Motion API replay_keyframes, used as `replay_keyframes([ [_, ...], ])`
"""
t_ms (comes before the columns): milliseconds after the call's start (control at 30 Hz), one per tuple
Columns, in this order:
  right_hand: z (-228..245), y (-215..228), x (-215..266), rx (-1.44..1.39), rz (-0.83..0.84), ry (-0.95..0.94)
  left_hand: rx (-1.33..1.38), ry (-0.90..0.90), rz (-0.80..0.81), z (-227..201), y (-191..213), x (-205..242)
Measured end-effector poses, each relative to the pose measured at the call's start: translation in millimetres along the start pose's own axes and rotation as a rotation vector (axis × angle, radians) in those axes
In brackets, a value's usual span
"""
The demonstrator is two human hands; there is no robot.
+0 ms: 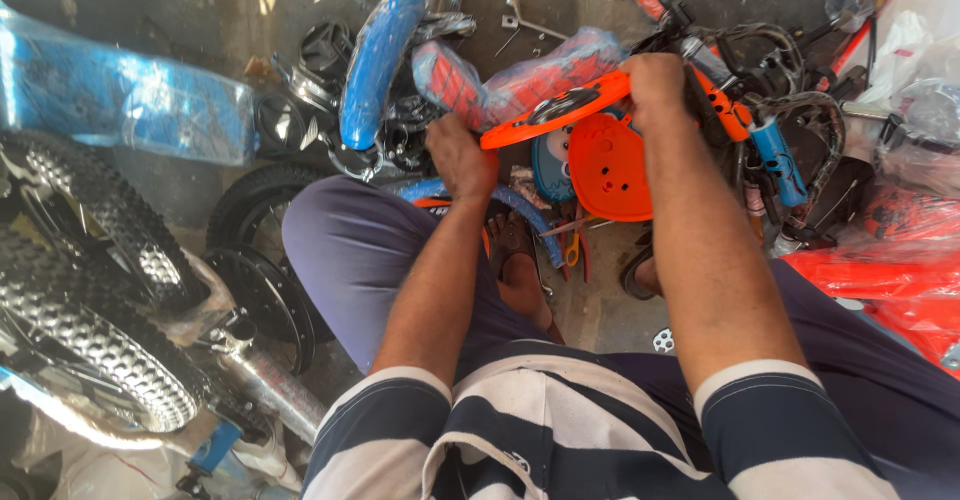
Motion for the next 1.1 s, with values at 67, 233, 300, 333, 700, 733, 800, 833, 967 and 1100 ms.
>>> replay_keyframes([
  [67, 6, -7, 12, -0.069, -0.01, -0.051, 0.179, 0.086, -0.06, 5, -4, 1],
  [233, -16, 20, 40, 0.015, -0.058, 0.105, 0.368, 0.175, 0.062, 19, -21, 3],
  [300, -42, 40, 54, 0.245, -0.088, 0.357, 0.386, 0.199, 0.061, 20, -24, 0],
  [333, -61, 41, 64, 0.482, -0.063, 0.437, 0.362, 0.236, 0.098, 21, -25, 1],
  [700, -156, 33, 129, 1.432, 0.136, 0.656, 0.441, 0.408, -0.054, -5, 43, 7],
  [733, -151, 36, 132, 1.434, 0.14, 0.675, 0.58, 0.287, -0.051, -13, 63, 5],
  [800, -145, 29, 137, 1.367, 0.172, 0.777, 0.685, 0.062, -0.003, -29, 108, 7],
  [833, -144, 21, 141, 1.296, 0.199, 0.857, 0.652, -0.039, 0.04, -35, 129, 8],
  [967, -147, -27, 138, 1.203, 0.36, 0.928, 0.667, -0.188, 0.0, -70, 138, 2],
  [1100, -140, -71, 123, 1.211, 0.388, 1.037, 0.618, -0.116, 0.061, -75, 120, -3],
])
Point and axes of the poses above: each hand's wrist, its own x-axis away from the middle knuckle, its own y-axis out of the back of the hand, z = x × y, the point moved 4 cm from there along -x, towards the middle knuckle
